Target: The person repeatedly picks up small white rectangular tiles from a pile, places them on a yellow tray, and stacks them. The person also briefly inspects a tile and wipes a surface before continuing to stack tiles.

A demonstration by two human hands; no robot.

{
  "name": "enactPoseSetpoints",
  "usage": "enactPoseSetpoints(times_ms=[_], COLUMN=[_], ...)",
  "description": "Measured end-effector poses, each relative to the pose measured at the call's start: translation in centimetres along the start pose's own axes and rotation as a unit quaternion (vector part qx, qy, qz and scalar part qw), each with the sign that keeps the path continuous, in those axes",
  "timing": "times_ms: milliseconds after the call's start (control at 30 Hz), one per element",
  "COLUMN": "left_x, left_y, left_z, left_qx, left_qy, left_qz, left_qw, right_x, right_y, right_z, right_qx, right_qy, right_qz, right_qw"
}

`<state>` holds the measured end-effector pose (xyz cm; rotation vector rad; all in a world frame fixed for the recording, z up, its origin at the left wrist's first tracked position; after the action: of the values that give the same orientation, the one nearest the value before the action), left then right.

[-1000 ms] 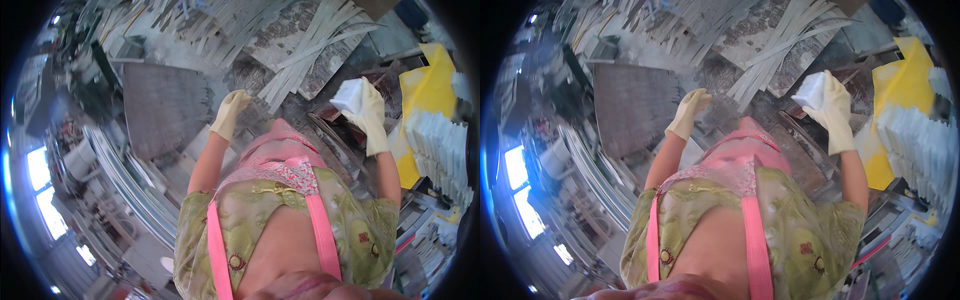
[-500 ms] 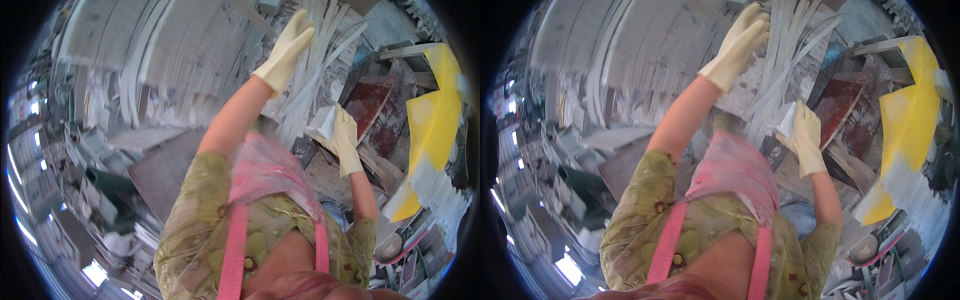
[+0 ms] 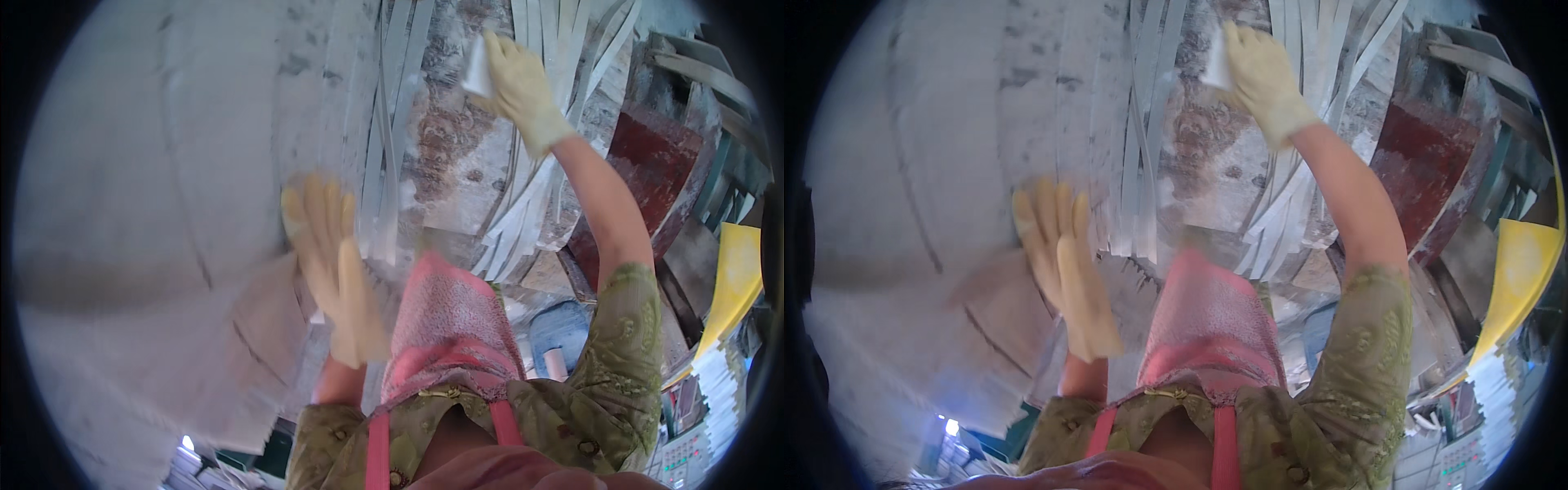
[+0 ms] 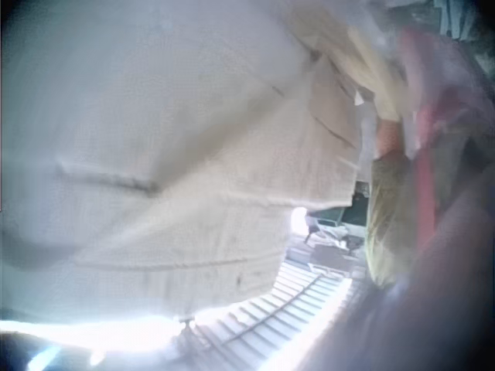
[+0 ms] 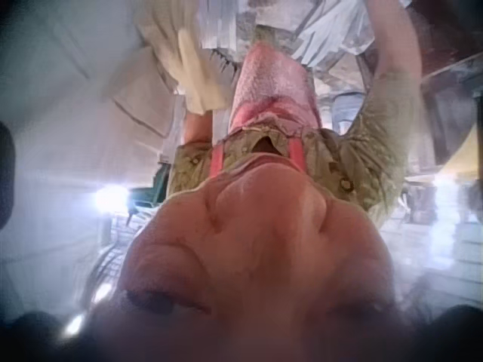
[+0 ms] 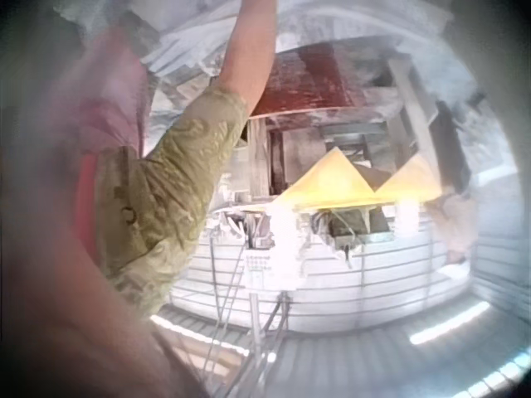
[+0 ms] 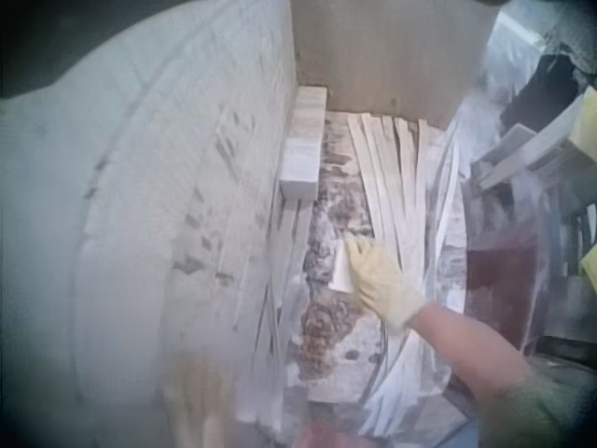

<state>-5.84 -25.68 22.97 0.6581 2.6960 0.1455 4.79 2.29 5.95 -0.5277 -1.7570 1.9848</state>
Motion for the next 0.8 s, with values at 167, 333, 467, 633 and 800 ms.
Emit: enactPoseSetpoints(times_ms=[167, 333, 467, 633, 800], left_x=[1.5, 1.1, 0.9, 1.7, 1.0], left_y=[-2.3, -4.0, -4.3, -4.1, -3.8], left_z=[0.7, 0.4, 0.3, 0.1, -0.2], left_qx=[-0.015, 0.096, 0.064, 0.050, 0.146], left_qy=[0.011, 0.031, 0.022, -0.002, -0.050], left_qz=[0.025, 0.102, 0.132, 0.172, 0.079], left_qw=[1.000, 0.990, 0.989, 0.984, 0.985], right_x=[11.1, 18.0, 19.6, 19.4, 19.4], right_y=[5.6, 8.4, 10.0, 9.7, 10.0], right_z=[1.9, 2.9, 2.8, 2.3, 1.8], right_qx=[-0.057, -0.125, -0.124, -0.121, -0.114], right_qy=[-0.003, -0.005, -0.022, -0.029, 0.005], right_qz=[-0.016, -0.035, -0.015, -0.020, -0.044], right_qw=[0.998, 0.991, 0.992, 0.992, 0.992])
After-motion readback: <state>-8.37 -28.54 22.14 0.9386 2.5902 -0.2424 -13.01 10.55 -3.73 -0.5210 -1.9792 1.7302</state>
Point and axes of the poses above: each hand's wrist, its own x-axis towards the middle knuckle, its own y-axis out of the palm, z = x × y, the point moved 2 cm from there along x, towards the middle knuckle, and after that the axes turned 14 degrees about -x, right-handed, at the moved point
